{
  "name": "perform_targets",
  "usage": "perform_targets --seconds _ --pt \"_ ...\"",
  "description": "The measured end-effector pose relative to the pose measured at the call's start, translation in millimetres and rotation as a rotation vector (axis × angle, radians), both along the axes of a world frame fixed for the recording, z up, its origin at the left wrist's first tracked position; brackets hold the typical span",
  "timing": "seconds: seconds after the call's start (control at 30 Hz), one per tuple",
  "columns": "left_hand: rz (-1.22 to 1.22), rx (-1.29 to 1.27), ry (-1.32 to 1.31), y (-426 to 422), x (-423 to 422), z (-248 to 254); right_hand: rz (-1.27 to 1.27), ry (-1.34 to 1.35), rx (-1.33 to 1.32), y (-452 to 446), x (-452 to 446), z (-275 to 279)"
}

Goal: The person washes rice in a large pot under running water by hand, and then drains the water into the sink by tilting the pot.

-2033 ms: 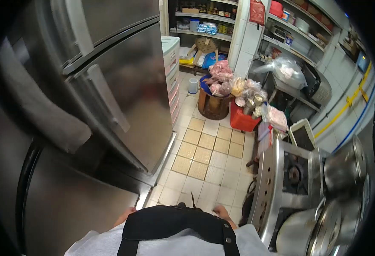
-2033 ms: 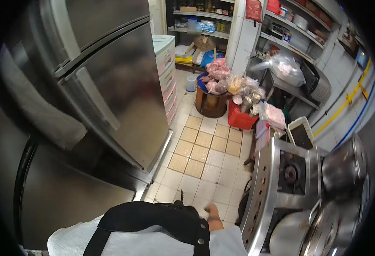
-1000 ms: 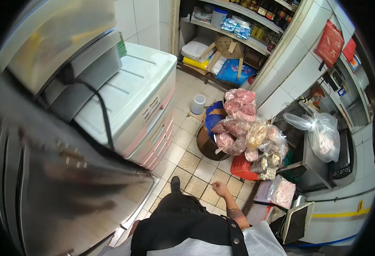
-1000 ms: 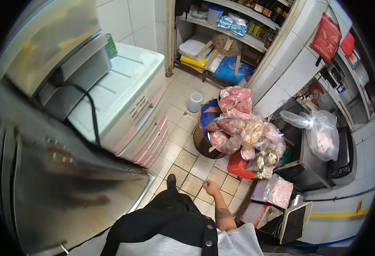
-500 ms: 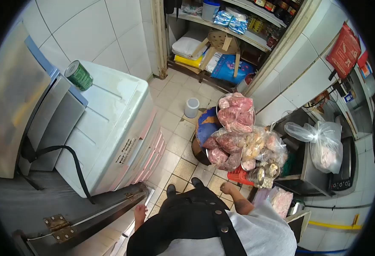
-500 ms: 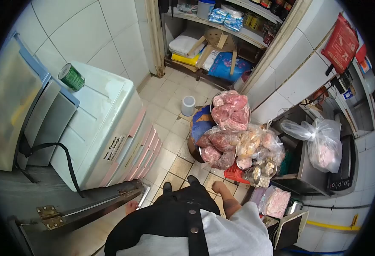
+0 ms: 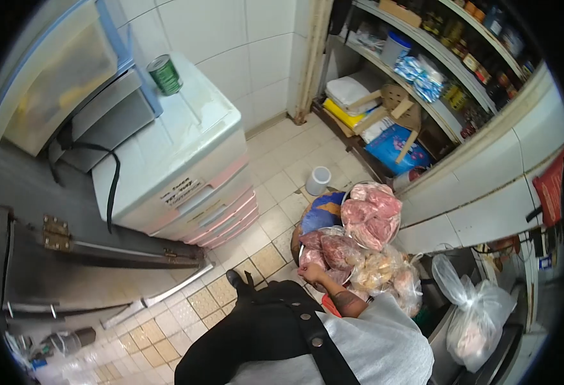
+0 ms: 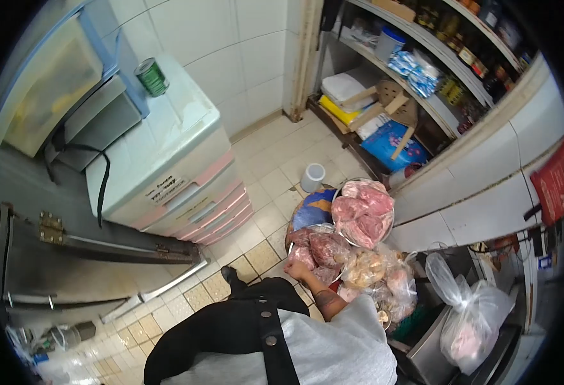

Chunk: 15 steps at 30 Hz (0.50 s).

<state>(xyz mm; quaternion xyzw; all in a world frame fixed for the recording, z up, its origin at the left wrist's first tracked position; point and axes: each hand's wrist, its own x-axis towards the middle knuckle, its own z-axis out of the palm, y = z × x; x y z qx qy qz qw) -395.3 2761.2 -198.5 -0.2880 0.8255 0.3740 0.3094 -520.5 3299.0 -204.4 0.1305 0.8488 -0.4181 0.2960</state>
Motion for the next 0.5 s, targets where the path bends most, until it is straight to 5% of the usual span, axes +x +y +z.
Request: perform_targets --seconds 0.2,0.23,0.27,0.33,0.5 --pt "0.145 0.000 0.051 19.9 130.0 -4.3 0.359 0.113 -0.052 -15.3 -24.1 -29.5" --pt "0.158 -0.015 0.088 25.9 152.5 -9.2 0.188 -0.037 -0.204 -24.8 -27.0 -43.2" --pt "0.176 -0.053 0.136 31.7 168.7 -13.0 0.129 -0.247 -0.256 -41.4 -40.8 1.7" --pt "0.285 -0.259 0.123 41.2 187.4 -6.6 0.167 -0.259 -0.282 -74.4 -62.3 5.1" --pt "0.758 -0.241 0.132 57.5 242.5 52.1 0.438 -0.229 -0.266 -193.4 -109.3 42.4"
